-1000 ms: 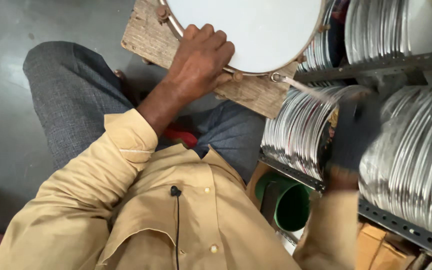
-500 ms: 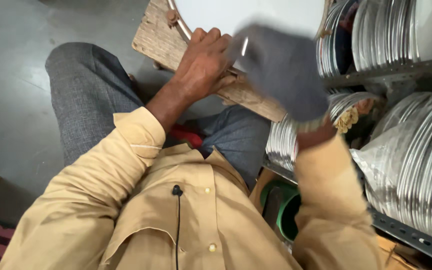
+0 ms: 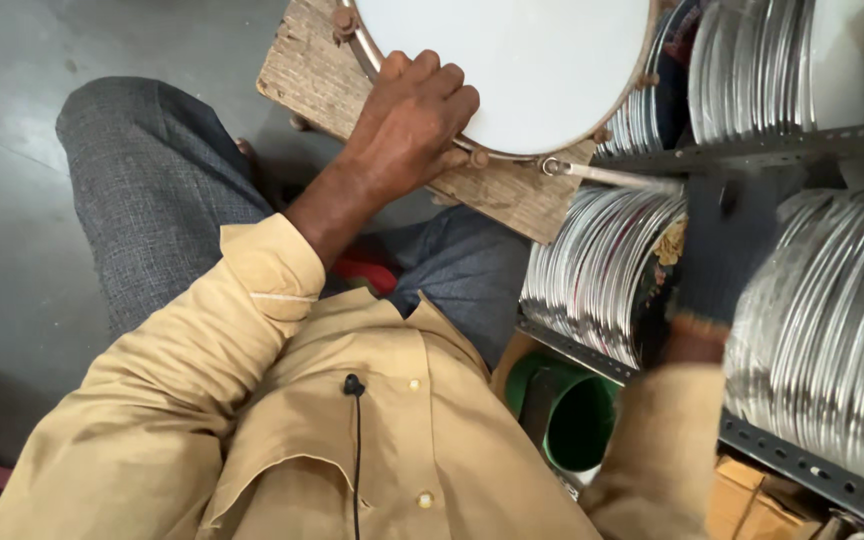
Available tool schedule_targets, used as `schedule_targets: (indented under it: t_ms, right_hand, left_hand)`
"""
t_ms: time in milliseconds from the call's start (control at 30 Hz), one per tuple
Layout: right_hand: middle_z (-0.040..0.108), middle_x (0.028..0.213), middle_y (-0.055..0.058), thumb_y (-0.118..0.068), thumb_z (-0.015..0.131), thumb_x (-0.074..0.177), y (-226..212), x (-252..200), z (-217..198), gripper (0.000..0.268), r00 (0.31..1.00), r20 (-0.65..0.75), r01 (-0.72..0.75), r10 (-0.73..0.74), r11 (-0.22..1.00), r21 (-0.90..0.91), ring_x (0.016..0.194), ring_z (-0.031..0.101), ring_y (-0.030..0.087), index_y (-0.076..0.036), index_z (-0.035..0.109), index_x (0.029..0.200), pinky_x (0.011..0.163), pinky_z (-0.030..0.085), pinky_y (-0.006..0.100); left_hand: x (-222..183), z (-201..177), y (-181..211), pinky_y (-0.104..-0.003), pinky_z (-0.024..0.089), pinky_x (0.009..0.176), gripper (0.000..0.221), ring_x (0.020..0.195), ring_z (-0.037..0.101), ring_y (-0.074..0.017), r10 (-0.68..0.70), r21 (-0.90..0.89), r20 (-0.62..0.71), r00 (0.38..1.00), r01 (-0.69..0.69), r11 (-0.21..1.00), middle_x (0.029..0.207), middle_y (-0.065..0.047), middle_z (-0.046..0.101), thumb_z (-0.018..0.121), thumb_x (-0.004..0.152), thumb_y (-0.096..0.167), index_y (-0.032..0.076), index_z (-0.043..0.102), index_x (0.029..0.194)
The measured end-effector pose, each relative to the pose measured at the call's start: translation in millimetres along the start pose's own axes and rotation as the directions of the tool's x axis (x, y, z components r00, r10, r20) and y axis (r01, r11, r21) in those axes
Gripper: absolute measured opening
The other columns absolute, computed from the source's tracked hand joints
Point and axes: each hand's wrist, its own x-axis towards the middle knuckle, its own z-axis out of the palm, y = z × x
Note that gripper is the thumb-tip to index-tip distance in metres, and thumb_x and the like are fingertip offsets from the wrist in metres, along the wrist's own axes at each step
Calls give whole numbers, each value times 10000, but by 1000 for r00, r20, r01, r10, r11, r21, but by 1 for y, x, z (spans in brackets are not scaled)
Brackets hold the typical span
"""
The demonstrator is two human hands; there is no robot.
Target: The person tightens screws on the rim of a percussion instrument using a small wrench, handling each screw one at a time while holding the instrument on a wooden block.
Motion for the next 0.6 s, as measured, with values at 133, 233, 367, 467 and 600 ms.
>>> schedule_targets:
  t_ms: [133, 233, 367, 467, 600]
  right_hand:
    - [685, 911, 141, -104, 692, 1068, -51, -94, -30, 109, 999, -16, -35, 37, 994, 102, 787, 667, 229, -15, 684, 1005, 792, 541, 360]
    - [706, 953, 122, -119, 736, 1054, -84, -124, -39, 62, 994, 45, -106, 104, 994, 35, 769, 665, 230, -58, 731, 1042, 714, 500, 349]
    - [705, 873, 100, -133, 736, 934, -125, -132, -49, 37, 977, 197, 79, -78, 997, 5, 715, 656, 254, -108, 734, 962, 671, 504, 369]
    - [668, 687, 52, -132, 701, 816, -174, -116, -52, 188, 788, 547, 328, -283, 945, 17, 613, 637, 276, -173, 766, 988, 543, 470, 430]
    - [597, 758, 69, -208, 700, 927, -234, -61, -35, 250, 605, 328, 682, -726, 685, 257, 660, 624, 268, -102, 712, 1153, 547, 461, 411]
  left_hand:
    - [0, -3, -7, -424, 391, 852, 520, 977, 554, -267, -29, -42, 56, 998, 31, 999, 982, -73, 600, 923, 718, 440, 85, 635, 966]
    - [0, -1, -7, -405, 396, 859, 482, 1002, 566, -235, 2, 50, 65, 998, -5, 999, 1004, -48, 615, 917, 672, 382, 116, 651, 975]
    - [4, 1, -8, -420, 388, 853, 519, 980, 553, -251, -19, 3, 86, 996, 19, 1000, 986, -60, 609, 934, 692, 422, 93, 654, 981]
    - [2, 0, -5, -417, 389, 860, 496, 998, 555, -247, -5, 26, 82, 997, 3, 1000, 996, -58, 611, 931, 681, 367, 100, 653, 994]
    - [0, -2, -3, -414, 389, 866, 487, 1017, 552, -256, 17, 33, 81, 997, -19, 999, 1017, -68, 609, 922, 699, 347, 96, 647, 1013]
